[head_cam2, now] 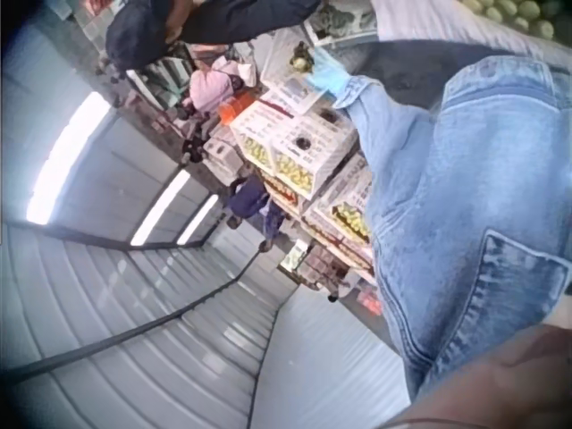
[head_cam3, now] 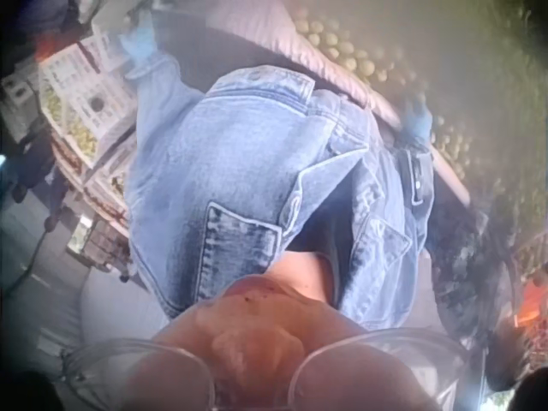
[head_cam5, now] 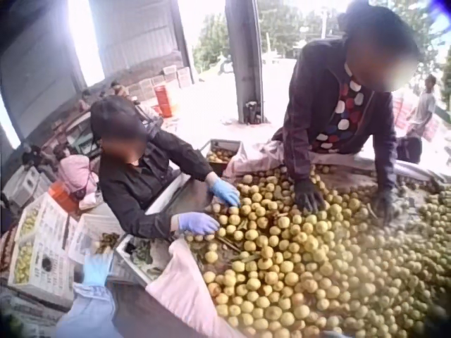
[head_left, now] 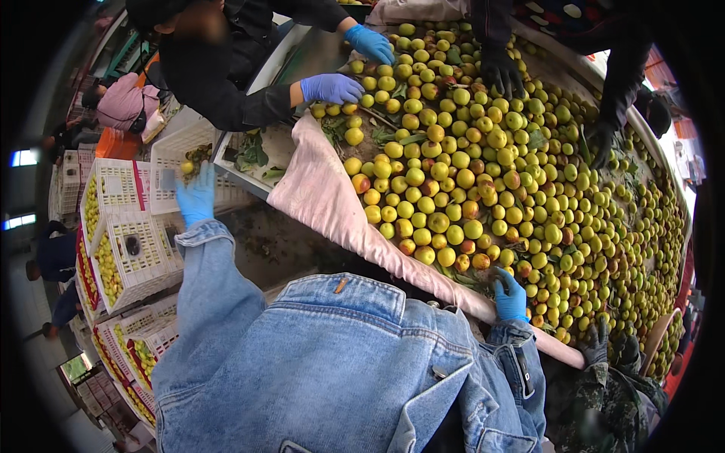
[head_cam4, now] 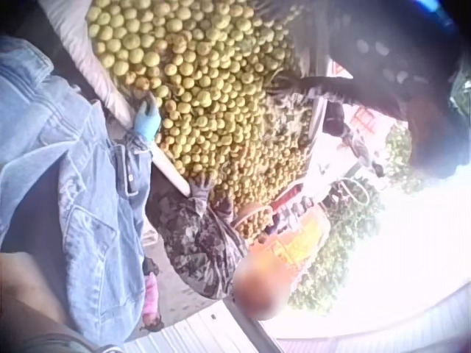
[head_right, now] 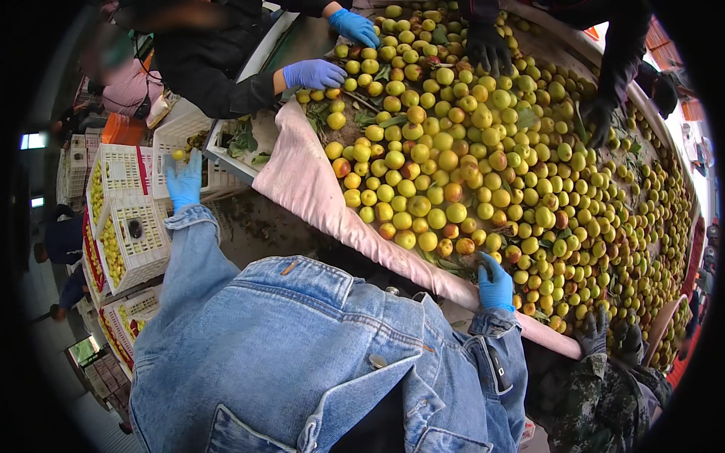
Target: The person sorts green plums on a large table, removing leaves and stems by hand. They move the plums around and place them into nearby crates while other workers assist.
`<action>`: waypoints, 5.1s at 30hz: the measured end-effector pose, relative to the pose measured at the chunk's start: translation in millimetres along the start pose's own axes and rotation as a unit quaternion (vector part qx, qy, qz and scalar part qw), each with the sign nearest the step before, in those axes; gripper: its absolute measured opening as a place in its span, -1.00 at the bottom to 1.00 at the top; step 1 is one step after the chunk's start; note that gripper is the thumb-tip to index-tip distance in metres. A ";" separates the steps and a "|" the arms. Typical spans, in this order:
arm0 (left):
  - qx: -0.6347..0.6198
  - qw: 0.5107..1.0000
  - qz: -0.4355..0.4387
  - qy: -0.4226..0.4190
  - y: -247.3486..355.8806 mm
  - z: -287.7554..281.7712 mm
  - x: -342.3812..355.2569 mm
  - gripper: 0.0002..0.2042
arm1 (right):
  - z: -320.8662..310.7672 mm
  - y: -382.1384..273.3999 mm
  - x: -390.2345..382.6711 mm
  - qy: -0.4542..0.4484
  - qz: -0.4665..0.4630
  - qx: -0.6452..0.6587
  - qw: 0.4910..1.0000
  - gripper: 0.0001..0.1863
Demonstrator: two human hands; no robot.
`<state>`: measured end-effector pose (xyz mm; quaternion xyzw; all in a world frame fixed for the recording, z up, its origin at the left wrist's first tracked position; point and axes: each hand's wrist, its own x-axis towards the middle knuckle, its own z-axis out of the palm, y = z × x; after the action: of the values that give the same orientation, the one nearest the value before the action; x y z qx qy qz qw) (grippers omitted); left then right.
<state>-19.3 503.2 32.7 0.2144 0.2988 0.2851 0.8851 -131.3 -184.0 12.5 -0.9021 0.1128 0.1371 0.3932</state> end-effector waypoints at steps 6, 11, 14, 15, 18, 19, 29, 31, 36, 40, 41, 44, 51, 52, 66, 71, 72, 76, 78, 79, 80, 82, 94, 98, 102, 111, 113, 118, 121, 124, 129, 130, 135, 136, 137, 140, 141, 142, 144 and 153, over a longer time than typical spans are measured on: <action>0.199 0.964 -0.093 -0.150 -85.4 67.3 -58.0 -0.50 | -44.0 0.9 -0.7 0.266 -0.022 -0.220 0.938 -0.43; 0.514 0.622 -0.076 -0.586 -281.6 119.6 -199.6 -0.60 | -45.6 28.1 -3.8 0.184 0.227 -0.291 0.911 0.03; 0.554 0.330 0.089 -0.759 -353.5 120.4 -276.7 -0.52 | -31.0 -22.5 4.1 0.086 0.209 -0.294 0.929 0.02; 0.577 0.197 0.165 -0.775 -369.1 121.2 -296.1 -0.50 | -21.9 -21.4 7.2 0.056 0.182 -0.304 0.933 0.02; 0.517 0.065 0.226 -0.823 -423.2 105.4 -314.5 -0.42 | -8.5 -13.8 -0.5 0.010 0.034 -0.296 0.955 -0.11; 0.542 0.032 0.266 -0.796 -431.8 104.4 -311.2 -0.42 | -11.6 -15.4 -6.1 0.042 -0.012 -0.265 0.963 -0.28; 0.617 0.003 0.304 -0.726 -447.4 133.0 -242.3 -0.56 | -69.6 39.7 -60.6 0.341 -0.036 -0.163 0.925 -0.75; 0.684 0.027 0.340 -0.645 -449.2 141.1 -230.0 -0.55 | -74.9 46.7 -64.3 0.350 -0.007 -0.167 0.922 -0.77; 0.750 -0.008 0.318 -0.580 -444.7 168.9 -153.9 -0.46 | -74.5 42.1 -61.2 0.363 -0.010 -0.167 0.917 -0.79; 0.833 0.113 0.256 -0.477 -444.6 180.7 -104.3 -0.47 | -71.7 45.5 -60.8 0.378 -0.015 -0.162 0.911 -0.78; 0.791 0.167 0.306 -0.503 -445.9 180.7 -109.1 -0.49 | -69.6 45.9 -58.1 0.377 -0.014 -0.151 0.914 -0.78; 0.647 0.252 0.379 -0.611 -468.1 178.3 -183.7 -0.51 | -71.9 41.5 -57.4 0.378 -0.016 -0.145 0.914 -0.77; 0.583 0.098 0.347 -0.728 -505.7 152.6 -267.0 -0.53 | -71.8 42.8 -63.1 0.377 -0.015 -0.143 0.915 -0.77; 0.569 0.107 0.355 -0.734 -507.1 153.2 -264.5 -0.54 | -73.7 40.9 -63.0 0.375 -0.007 -0.146 0.916 -0.77; 0.627 0.029 0.317 -0.711 -506.7 210.1 -237.2 -0.66 | -74.6 41.1 -63.9 0.363 0.011 -0.135 0.922 -0.79; 0.539 0.467 0.048 -0.700 -377.5 152.4 -213.6 -0.67 | -72.1 48.3 -57.3 0.339 0.001 -0.124 0.933 -0.77; 0.537 0.540 -0.077 -0.643 -350.0 137.0 -206.9 -0.67 | -71.8 51.6 -58.6 0.339 0.008 -0.122 0.933 -0.77; 0.396 0.763 -0.422 -0.288 -221.3 73.8 -174.5 -0.63 | -66.7 66.4 -64.4 0.329 0.022 -0.115 0.937 -0.78; 0.346 0.843 -0.355 -0.207 -159.3 28.5 -146.6 -0.59 | -64.5 73.6 -66.6 0.310 0.058 -0.110 0.943 -0.78; 0.313 0.881 -0.309 -0.172 -131.1 8.3 -134.8 -0.58 | -65.5 78.2 -67.7 0.305 0.056 -0.117 0.943 -0.78; 0.294 0.910 -0.260 -0.131 -101.1 -12.9 -117.9 -0.58 | -65.7 79.8 -66.6 0.297 0.053 -0.125 0.945 -0.78; 0.269 0.946 -0.169 -0.065 -41.1 -39.9 -75.0 -0.57 | -62.1 96.4 -71.1 0.287 0.072 -0.094 0.951 -0.78; 0.318 0.939 0.131 -0.033 22.9 -6.0 37.5 -0.49 | -65.6 82.9 -61.2 0.314 0.019 -0.107 0.943 -0.79; 0.506 0.787 0.081 -0.344 -167.9 81.6 -100.4 -0.68 | -81.4 80.9 -60.7 0.330 -0.002 -0.113 0.937 -0.53; 0.568 0.413 0.124 -0.701 -321.8 101.9 -221.2 -0.58 | -102.6 82.0 -50.1 0.348 0.113 -0.182 0.913 -0.09; 0.532 0.064 0.248 -0.807 -413.5 78.1 -264.5 -0.46 | -93.5 109.2 -9.4 0.219 0.171 -0.196 0.940 0.21; 0.574 0.090 0.255 -0.773 -405.2 85.7 -247.0 -0.48 | -89.6 52.8 4.0 0.143 0.251 -0.265 0.920 0.12; 0.568 0.087 0.276 -0.771 -397.0 101.1 -189.5 -0.49 | -58.1 35.2 32.1 0.148 0.157 -0.297 0.930 0.06; 0.612 0.147 0.225 -0.744 -397.6 90.1 -144.2 -0.48 | -45.7 19.9 45.1 0.119 0.105 -0.303 0.940 0.05; 0.604 0.248 0.168 -0.739 -391.1 107.2 -128.5 -0.44 | -36.9 14.8 48.8 0.143 0.078 -0.284 0.945 0.04; 0.657 0.120 0.241 -0.704 -388.2 130.6 -166.6 -0.56 | -12.7 -8.8 56.4 0.120 0.148 -0.263 0.946 0.01; 0.650 0.088 0.278 -0.702 -391.4 129.8 -171.2 -0.58 | -8.8 -12.6 54.7 0.107 0.140 -0.247 0.953 0.01; 0.639 0.040 0.287 -0.712 -410.4 126.8 -174.7 -0.68 | 12.8 -37.6 44.2 0.076 0.016 -0.265 0.961 -0.11; 0.641 0.024 0.282 -0.714 -408.9 131.9 -175.6 -0.68 | 9.9 -37.4 44.3 0.091 -0.024 -0.201 0.975 -0.15; 0.637 0.010 0.278 -0.719 -409.4 139.4 -179.4 -0.69 | 2.9 -36.7 43.9 0.110 -0.061 -0.140 0.982 -0.18; 0.655 0.038 0.242 -0.715 -398.7 141.3 -175.4 -0.67 | -30.6 -34.0 39.4 0.225 -0.035 -0.081 0.970 -0.37; 0.648 0.065 0.244 -0.719 -397.9 129.5 -165.2 -0.67 | -40.9 -27.2 36.2 0.246 0.024 -0.099 0.964 -0.38; 0.656 0.080 0.254 -0.706 -399.4 116.0 -156.3 -0.67 | -45.8 -18.8 32.7 0.268 0.037 -0.152 0.951 -0.38; 0.624 0.140 0.288 -0.713 -386.3 104.3 -170.5 -0.57 | -46.0 4.9 19.2 0.162 0.099 -0.300 0.935 -0.19; 0.591 0.077 0.278 -0.754 -370.4 95.8 -176.0 -0.51 | -2.0 -27.9 41.5 0.074 0.123 -0.326 0.934 -0.02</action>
<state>66.7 95.7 -29.6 0.8371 -0.5354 -0.0704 0.0873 -83.4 -170.9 18.7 -0.9675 0.2008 0.1461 0.0483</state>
